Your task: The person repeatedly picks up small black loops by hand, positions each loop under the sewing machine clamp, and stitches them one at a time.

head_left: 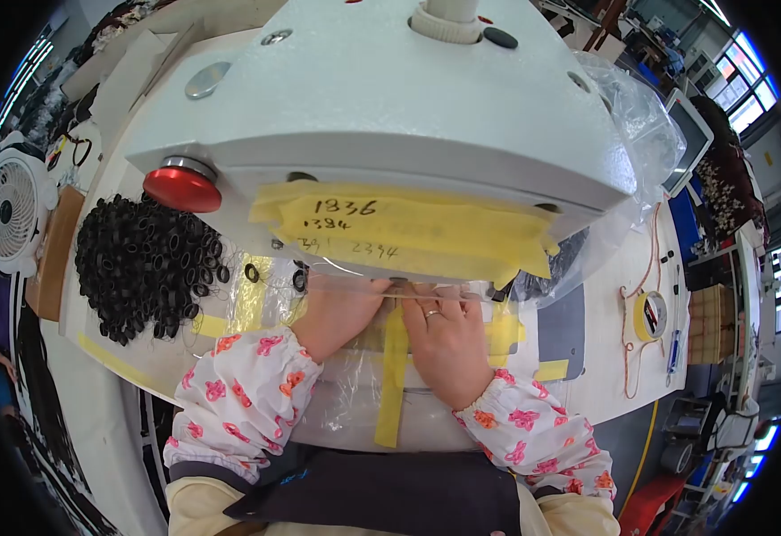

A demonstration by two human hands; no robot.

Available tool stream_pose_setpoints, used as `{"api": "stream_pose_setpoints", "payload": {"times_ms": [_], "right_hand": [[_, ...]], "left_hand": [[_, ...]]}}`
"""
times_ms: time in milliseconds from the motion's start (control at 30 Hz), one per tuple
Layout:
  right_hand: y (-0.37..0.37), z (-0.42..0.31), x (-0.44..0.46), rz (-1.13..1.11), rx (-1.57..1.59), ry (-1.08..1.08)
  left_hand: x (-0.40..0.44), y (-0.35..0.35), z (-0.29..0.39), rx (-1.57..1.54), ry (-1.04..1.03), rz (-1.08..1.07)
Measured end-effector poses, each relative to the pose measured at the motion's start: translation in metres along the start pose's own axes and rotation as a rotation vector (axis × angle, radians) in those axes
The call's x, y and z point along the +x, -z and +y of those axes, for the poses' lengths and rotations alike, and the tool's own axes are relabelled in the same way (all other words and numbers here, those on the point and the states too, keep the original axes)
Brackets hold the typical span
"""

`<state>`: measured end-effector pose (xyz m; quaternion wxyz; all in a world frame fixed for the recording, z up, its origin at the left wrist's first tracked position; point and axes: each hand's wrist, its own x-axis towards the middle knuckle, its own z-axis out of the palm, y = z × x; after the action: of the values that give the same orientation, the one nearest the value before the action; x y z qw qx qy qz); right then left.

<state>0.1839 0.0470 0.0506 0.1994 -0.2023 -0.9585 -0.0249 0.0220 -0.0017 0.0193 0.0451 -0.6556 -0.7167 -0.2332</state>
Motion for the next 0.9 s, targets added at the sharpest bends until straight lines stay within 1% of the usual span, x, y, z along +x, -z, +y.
{"api": "stream_pose_setpoints", "payload": {"times_ms": [67,100,167,200,267,300,367,500,567,600,667,800,867,900], "right_hand": [[0.001,-0.001,0.001,-0.004,-0.031,-0.010],[0.001,-0.002,0.001,-0.014,-0.039,-0.012],[0.002,-0.002,0.000,-0.026,-0.047,-0.015],[0.002,-0.002,0.000,-0.030,-0.042,-0.018],[0.003,-0.003,0.000,-0.033,-0.035,-0.024],[0.004,-0.004,0.001,-0.043,-0.049,-0.022],[0.004,-0.004,0.002,-0.047,-0.063,-0.018],[0.005,-0.003,0.002,-0.052,-0.035,-0.032],[0.005,-0.004,0.002,-0.053,-0.019,-0.052],[0.004,-0.005,0.001,-0.063,-0.015,-0.054],[0.004,-0.005,0.002,-0.070,-0.016,-0.055],[0.003,-0.002,0.002,-0.047,0.016,-0.040],[0.004,-0.002,0.002,-0.045,0.024,-0.036],[0.004,-0.002,0.001,-0.047,0.003,-0.029]], "left_hand": [[0.000,0.000,-0.002,0.136,-0.092,0.114],[0.000,0.000,-0.003,0.134,-0.093,0.113],[0.001,-0.001,-0.005,0.027,-0.044,0.082],[0.002,-0.001,-0.006,0.026,-0.045,0.081],[0.003,0.000,-0.010,-0.115,-0.024,-0.033],[0.002,0.000,-0.011,-0.113,-0.026,-0.035],[-0.001,0.000,-0.013,0.149,-0.152,0.051],[-0.005,-0.009,-0.022,0.152,-0.205,0.064],[-0.005,-0.008,-0.023,0.055,-0.219,-0.043],[-0.004,-0.009,-0.023,0.056,-0.225,-0.043],[0.000,-0.012,-0.024,-0.508,0.087,-0.146],[0.001,-0.005,-0.021,-0.461,0.049,-0.191],[0.004,-0.001,-0.017,-0.511,0.157,-0.174],[0.004,-0.001,-0.017,-0.510,0.156,-0.172]]}}
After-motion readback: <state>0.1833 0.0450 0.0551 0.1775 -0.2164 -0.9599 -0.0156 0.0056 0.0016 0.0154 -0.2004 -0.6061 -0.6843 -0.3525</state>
